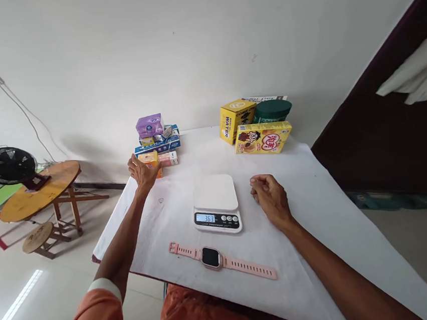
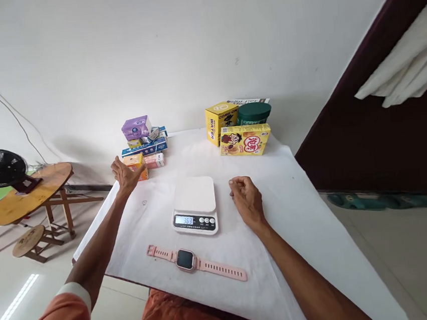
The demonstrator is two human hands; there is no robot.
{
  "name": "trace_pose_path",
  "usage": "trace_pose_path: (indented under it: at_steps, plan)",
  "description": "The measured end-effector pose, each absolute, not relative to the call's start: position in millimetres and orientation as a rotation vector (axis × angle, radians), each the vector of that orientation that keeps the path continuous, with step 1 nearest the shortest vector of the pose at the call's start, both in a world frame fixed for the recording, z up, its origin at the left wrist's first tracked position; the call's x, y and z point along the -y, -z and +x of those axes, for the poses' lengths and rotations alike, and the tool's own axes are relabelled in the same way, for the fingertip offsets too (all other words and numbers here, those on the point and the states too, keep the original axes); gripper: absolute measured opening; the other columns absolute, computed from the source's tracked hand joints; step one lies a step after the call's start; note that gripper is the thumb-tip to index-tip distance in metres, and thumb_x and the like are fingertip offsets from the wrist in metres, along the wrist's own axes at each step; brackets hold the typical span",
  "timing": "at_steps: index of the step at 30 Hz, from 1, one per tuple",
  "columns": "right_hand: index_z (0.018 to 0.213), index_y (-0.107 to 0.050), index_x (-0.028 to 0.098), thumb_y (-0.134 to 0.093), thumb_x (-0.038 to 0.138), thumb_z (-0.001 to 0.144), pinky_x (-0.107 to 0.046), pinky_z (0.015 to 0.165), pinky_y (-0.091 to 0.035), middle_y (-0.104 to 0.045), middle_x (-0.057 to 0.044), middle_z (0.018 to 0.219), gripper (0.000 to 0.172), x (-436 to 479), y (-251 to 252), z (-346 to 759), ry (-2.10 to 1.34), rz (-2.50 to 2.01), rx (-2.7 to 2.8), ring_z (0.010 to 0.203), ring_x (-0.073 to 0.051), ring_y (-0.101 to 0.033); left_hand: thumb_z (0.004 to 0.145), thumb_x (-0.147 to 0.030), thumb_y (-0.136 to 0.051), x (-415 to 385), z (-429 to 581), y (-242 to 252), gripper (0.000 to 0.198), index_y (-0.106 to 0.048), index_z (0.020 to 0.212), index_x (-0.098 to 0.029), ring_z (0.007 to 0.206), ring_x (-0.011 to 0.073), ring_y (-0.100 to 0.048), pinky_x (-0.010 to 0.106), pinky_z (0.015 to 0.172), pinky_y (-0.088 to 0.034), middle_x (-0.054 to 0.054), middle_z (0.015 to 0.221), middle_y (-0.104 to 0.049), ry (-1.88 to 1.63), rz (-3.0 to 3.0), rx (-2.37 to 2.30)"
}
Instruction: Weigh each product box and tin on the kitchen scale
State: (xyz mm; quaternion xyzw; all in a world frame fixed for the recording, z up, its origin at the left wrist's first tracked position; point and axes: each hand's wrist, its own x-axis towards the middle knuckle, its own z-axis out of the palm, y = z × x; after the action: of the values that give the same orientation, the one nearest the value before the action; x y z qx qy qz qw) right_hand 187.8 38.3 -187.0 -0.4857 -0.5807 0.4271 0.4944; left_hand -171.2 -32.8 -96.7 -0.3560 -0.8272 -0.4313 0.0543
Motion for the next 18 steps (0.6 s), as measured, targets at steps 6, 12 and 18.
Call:
trace_pose_path:
  at_steps: [6, 12, 18]
  plan:
    - [0.092, -0.061, 0.024, -0.066, 0.068, 0.083, -0.030, 0.055, -0.046, -0.064, -0.001, 0.070, 0.046, -36, 180, 187, -1.081, -1.136, 1.380, 0.061, -0.018, -0.059, 0.067, -0.038, -0.088, 23, -182, 107, 0.092, -0.039, 0.141, -0.015, 0.142, 0.0395, -0.043, 0.057, 0.118, -0.036, 0.024, 0.143, -0.049, 1.449, -1.096, 2.485]
    - [0.089, -0.059, 0.025, -0.062, 0.062, 0.087, -0.031, 0.061, -0.048, -0.064, 0.001, 0.072, 0.037, -37, 171, 186, -1.060, -1.115, 1.405, 0.062, -0.017, -0.058, 0.061, -0.056, -0.088, 60, -172, 79, 0.094, -0.048, 0.137, -0.016, 0.125, 0.0346, -0.059, 0.055, 0.115, -0.042, 0.014, 0.130, -0.060, 1.350, -1.145, 2.529]
    - [0.088, -0.056, 0.024, -0.056, 0.055, 0.090, -0.029, 0.062, -0.047, -0.063, 0.001, 0.075, 0.031, -36, 169, 188, -1.046, -1.109, 1.429, 0.066, -0.016, -0.059, 0.066, -0.055, -0.087, 82, -95, 54, 0.085, -0.051, 0.136, -0.021, 0.102, 0.0247, -0.066, 0.041, 0.090, -0.057, 0.010, 0.126, -0.064, 1.415, -1.535, 2.284]
